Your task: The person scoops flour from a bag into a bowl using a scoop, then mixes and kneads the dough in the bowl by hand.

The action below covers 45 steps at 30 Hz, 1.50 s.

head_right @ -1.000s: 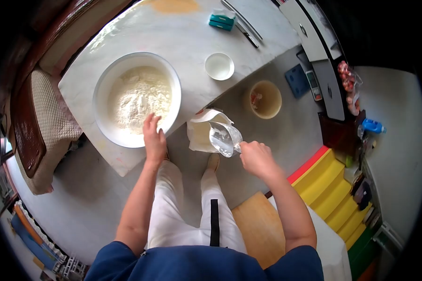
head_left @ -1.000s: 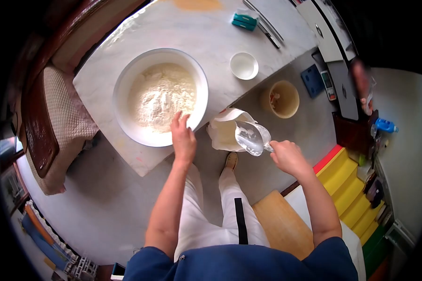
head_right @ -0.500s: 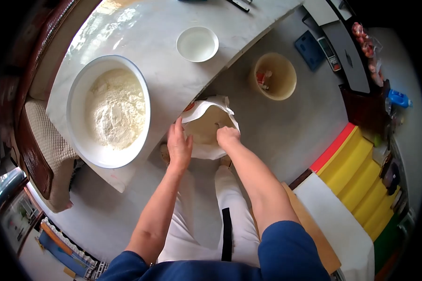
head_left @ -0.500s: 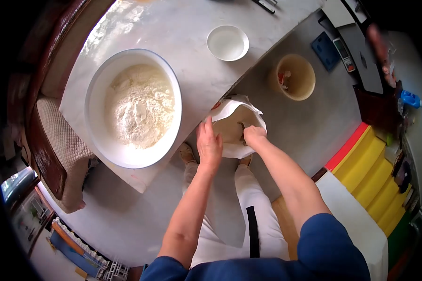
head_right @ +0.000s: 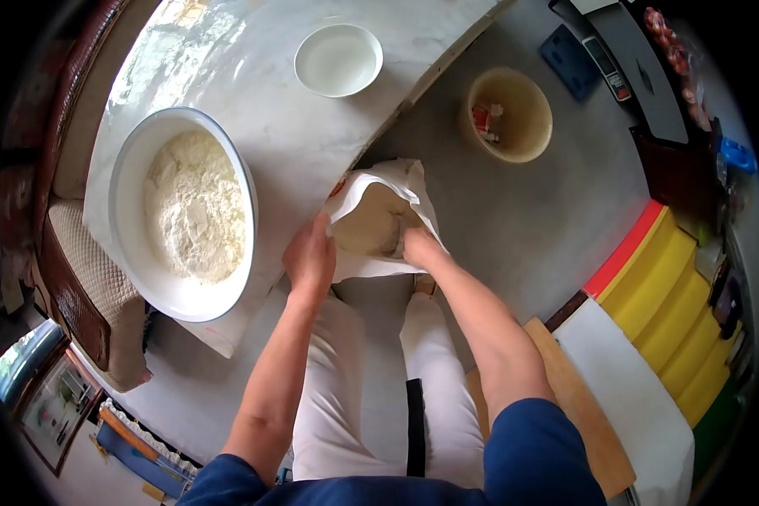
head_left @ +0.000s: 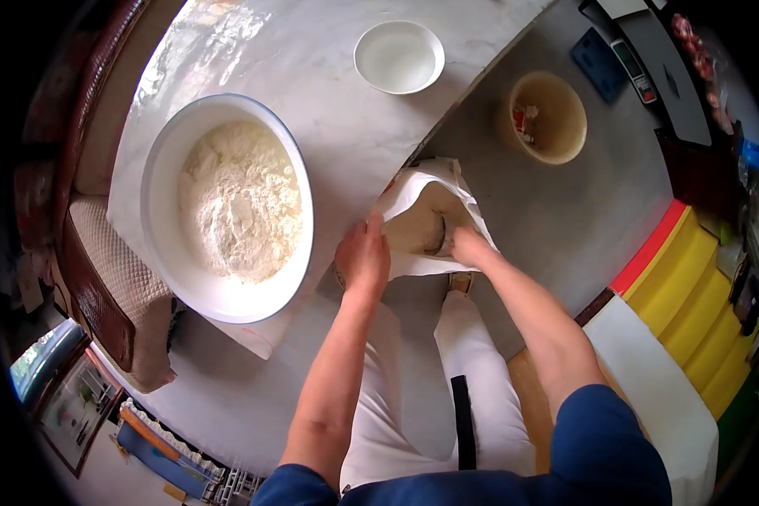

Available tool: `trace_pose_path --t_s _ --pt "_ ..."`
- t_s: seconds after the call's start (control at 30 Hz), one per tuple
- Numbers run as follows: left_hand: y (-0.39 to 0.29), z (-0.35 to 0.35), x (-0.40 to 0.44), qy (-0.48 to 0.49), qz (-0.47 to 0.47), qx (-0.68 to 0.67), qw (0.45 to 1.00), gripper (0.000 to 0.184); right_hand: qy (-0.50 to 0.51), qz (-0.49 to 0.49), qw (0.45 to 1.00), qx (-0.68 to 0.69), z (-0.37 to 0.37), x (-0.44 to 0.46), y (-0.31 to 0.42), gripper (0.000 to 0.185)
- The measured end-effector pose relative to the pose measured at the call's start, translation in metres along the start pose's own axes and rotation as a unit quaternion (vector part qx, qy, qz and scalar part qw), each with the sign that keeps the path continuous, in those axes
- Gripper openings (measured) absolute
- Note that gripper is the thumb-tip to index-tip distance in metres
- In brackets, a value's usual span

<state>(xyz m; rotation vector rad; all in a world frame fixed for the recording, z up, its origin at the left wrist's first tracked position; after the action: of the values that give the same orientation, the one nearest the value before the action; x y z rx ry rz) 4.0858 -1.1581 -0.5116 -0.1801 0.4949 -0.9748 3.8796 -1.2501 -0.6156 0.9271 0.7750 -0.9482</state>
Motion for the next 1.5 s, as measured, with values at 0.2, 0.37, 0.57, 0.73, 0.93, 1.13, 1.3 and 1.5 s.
trace_pose_path --t_s 0.2,0.37,0.57,0.73,0.93,1.13,1.3,1.5 --pt "0.010 -0.010 0.003 0.018 -0.008 0.028 0.999 0.005 -0.019 0.022 0.999 0.020 0.009 -0.014 0.006 0.029" --pt "0.002 0.004 0.012 -0.018 0.040 -0.112 0.993 0.010 -0.025 0.042 0.998 0.038 -0.011 0.009 0.021 0.028" --pt "0.005 0.002 0.020 -0.003 0.057 -0.162 0.985 0.009 -0.042 0.064 0.995 0.059 -0.009 0.004 0.012 0.030" --pt "0.008 0.000 0.022 0.012 0.079 -0.172 0.982 0.010 -0.059 0.088 0.990 0.096 -0.011 0.023 0.026 0.028" --pt "0.005 0.001 0.028 0.052 0.088 -0.225 0.969 0.011 -0.057 0.125 0.975 0.173 -0.019 0.015 0.019 0.029" --pt "0.011 -0.002 0.029 0.017 0.078 -0.210 0.975 0.011 -0.010 0.133 0.968 0.215 -0.002 0.003 0.024 0.032" --pt "0.014 0.012 0.031 0.006 0.094 -0.191 0.977 0.011 0.001 0.152 0.945 0.290 0.009 -0.038 0.011 0.030" --pt "0.013 0.015 0.033 -0.019 0.093 -0.154 0.984 0.015 0.007 0.126 0.931 0.341 0.020 -0.076 0.008 0.022"
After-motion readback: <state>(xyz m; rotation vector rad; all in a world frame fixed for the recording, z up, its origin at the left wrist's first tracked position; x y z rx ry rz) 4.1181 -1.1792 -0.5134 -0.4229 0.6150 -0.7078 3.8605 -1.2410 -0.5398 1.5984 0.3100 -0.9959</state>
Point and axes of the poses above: each hand's wrist, its own x-axis towards the middle knuckle, its own z-axis out of the back of the hand, y = z × x, the point moved 3 cm from there along x, towards the middle knuckle, and after that the axes turned 2 degrees about y, right-handed, at the moved point
